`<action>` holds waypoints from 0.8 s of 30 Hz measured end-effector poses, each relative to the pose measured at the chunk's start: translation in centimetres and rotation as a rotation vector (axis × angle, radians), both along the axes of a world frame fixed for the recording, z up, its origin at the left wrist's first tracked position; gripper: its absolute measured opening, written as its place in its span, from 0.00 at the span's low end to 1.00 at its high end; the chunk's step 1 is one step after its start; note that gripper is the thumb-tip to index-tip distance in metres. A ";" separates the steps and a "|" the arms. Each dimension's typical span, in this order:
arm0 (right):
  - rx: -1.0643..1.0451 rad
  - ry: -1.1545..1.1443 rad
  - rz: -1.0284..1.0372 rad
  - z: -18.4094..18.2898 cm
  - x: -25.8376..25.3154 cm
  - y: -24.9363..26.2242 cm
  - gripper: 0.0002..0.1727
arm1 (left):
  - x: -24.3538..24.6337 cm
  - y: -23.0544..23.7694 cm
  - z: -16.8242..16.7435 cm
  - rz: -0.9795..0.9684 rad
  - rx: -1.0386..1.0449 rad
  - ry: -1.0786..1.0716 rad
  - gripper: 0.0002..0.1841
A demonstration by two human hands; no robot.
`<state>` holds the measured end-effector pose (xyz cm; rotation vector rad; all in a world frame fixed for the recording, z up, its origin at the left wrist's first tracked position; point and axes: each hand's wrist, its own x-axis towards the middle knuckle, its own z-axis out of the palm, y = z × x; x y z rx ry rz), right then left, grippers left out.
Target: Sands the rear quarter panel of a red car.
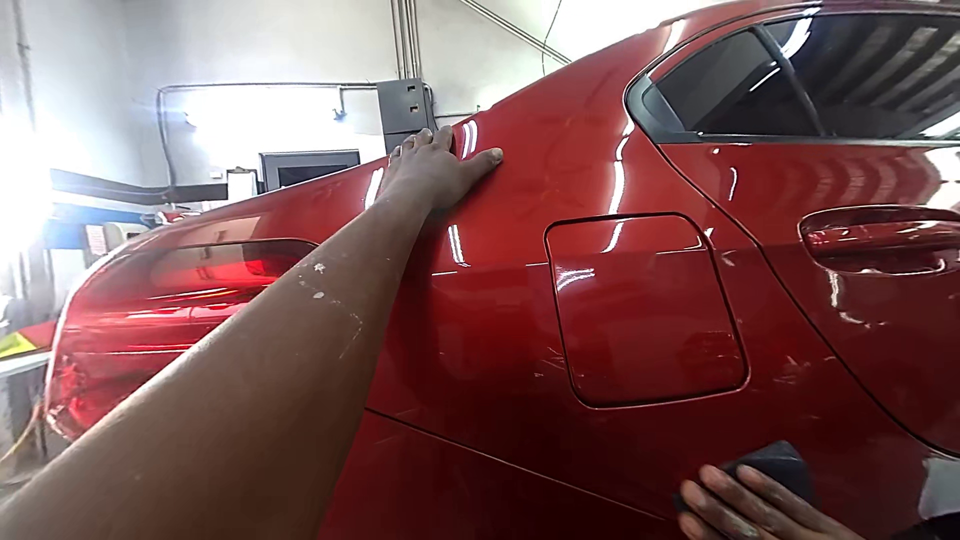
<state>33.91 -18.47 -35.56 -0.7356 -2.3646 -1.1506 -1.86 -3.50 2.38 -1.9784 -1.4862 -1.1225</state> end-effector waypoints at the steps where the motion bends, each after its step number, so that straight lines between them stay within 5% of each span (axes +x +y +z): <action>1: -0.003 0.028 0.015 0.7 -1.4 0.2 0.37 | 0.1 0.1 0.0 -0.001 0.002 0.002 0.59; 5: 0.119 0.085 0.091 3.8 -7.7 3.0 0.36 | 0.3 0.4 -0.2 -0.015 0.011 0.009 0.59; 11: 0.078 0.098 -0.161 -1.1 -0.6 -0.2 0.45 | 0.3 0.2 -0.1 -0.016 0.006 0.027 0.58; 17: 0.107 0.197 -0.106 2.9 -11.0 2.4 0.52 | -0.2 0.9 -0.3 -0.049 0.042 0.052 0.60; 21: 0.129 0.288 -0.155 0.7 -3.9 1.5 0.46 | -0.1 1.6 -0.2 -0.087 0.067 0.077 0.61; 24: 0.184 0.521 -0.255 -2.2 1.5 0.3 0.53 | 0.1 1.3 -0.4 -0.083 0.078 0.067 0.61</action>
